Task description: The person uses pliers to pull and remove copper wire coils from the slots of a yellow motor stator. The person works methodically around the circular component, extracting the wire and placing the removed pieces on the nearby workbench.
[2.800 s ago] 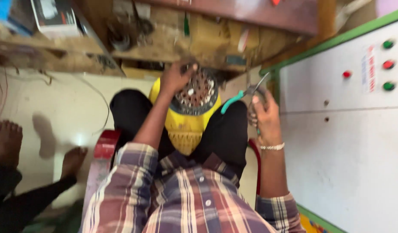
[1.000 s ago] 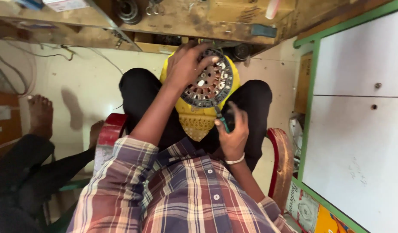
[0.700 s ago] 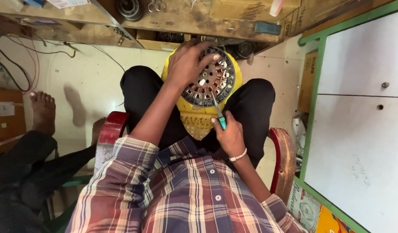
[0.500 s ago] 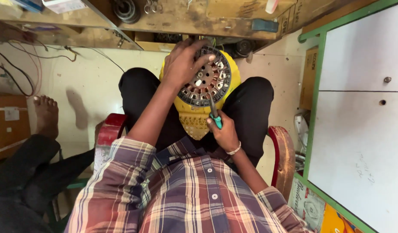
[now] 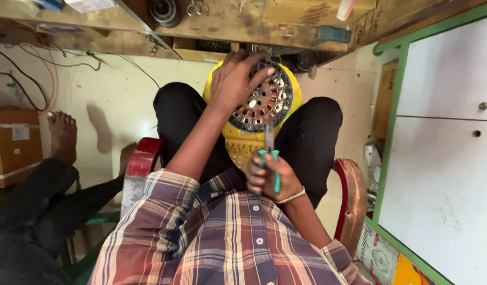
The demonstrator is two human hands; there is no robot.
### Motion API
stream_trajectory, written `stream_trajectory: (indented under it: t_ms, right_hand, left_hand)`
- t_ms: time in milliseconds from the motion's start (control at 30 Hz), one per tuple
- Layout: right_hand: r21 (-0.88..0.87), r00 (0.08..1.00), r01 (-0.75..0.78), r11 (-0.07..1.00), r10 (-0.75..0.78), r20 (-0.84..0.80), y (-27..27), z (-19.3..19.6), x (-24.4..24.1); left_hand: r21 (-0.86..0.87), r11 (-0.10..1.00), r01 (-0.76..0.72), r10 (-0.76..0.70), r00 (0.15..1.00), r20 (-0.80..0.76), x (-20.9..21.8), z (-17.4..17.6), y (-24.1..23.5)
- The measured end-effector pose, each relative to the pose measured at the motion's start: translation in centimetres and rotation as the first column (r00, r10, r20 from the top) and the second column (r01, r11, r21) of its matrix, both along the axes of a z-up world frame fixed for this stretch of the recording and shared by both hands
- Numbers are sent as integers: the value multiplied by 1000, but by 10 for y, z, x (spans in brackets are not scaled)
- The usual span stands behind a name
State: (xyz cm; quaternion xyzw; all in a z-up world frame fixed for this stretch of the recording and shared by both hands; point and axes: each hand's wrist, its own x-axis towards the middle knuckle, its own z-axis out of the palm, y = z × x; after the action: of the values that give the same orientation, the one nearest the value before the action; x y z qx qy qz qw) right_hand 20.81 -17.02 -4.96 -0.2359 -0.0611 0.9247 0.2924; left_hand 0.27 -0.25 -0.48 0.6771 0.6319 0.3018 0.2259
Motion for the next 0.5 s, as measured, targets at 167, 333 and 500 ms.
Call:
stream_trajectory:
  t_ms: [167, 333, 500]
  right_hand:
    - [535, 223, -437, 723, -489, 843, 0, -12, -32]
    - [617, 30, -491, 615, -696, 718, 11, -30, -37]
    - [579, 283, -488, 653, -509, 813, 21, -14, -15]
  left_hand:
    - [18, 1000, 0, 1, 1000, -8, 1, 2, 0]
    - [33, 998, -47, 46, 999, 22, 2, -1, -3]
    - [37, 998, -48, 47, 999, 9, 2, -1, 1]
